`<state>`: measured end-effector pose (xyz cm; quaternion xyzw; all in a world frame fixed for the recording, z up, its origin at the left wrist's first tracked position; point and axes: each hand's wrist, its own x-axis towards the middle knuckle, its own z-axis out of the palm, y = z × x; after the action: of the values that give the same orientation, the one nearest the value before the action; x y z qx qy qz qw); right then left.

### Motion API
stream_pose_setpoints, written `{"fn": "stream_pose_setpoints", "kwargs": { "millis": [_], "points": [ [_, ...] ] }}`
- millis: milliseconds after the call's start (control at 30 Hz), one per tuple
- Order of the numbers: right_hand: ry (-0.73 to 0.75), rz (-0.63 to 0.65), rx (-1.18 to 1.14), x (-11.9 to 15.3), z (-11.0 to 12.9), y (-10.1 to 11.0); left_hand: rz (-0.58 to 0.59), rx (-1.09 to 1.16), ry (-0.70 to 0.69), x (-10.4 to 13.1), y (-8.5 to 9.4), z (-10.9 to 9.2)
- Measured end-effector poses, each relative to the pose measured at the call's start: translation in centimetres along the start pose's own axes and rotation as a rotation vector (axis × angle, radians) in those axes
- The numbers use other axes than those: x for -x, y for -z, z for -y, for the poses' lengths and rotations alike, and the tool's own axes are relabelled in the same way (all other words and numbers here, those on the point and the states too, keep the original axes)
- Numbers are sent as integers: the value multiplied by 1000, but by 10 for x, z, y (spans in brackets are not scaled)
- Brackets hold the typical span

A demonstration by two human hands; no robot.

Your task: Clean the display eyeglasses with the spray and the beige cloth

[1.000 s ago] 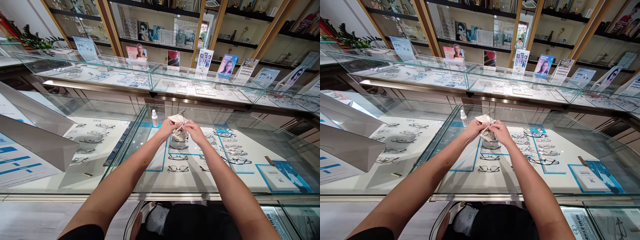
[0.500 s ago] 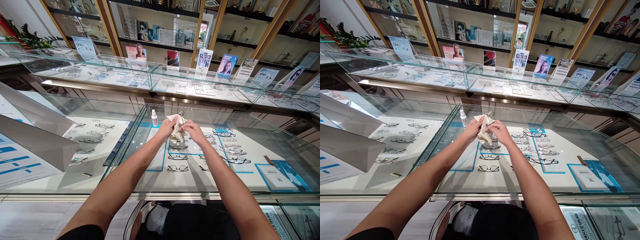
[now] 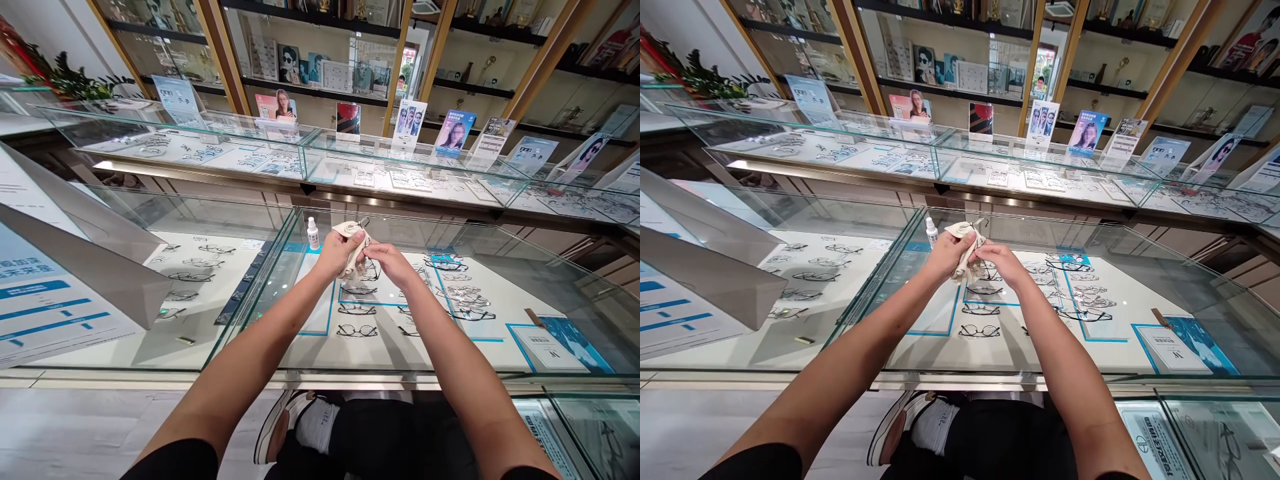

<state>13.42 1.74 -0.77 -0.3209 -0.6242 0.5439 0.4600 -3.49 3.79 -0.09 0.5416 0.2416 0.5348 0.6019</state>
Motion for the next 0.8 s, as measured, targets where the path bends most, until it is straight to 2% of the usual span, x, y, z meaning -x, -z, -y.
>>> {"fn": "stream_pose_setpoints", "kwargs": {
  "millis": [133, 267, 367, 500, 600, 800],
  "points": [
    [45, 8, -30, 5, 10, -3, -13, 15, 28, 5, 1, -12],
    [16, -5, -92, 7, 14, -1, 122, 102, 91, 11, 10, -15],
    [-11, -10, -120, 7, 12, -1, 154, 140, 85, 15, 9, -12],
    [9, 23, -23, 7, 7, -5, 46, 132, 36, 19, 2, -6],
    [-10, 76, 70, 8, 6, -10, -56, 95, 61, 21, 1, -6],
    [-18, 60, 118, 8, 5, -15, -141, 43, 62, 20, 10, -7]
  ]
}}
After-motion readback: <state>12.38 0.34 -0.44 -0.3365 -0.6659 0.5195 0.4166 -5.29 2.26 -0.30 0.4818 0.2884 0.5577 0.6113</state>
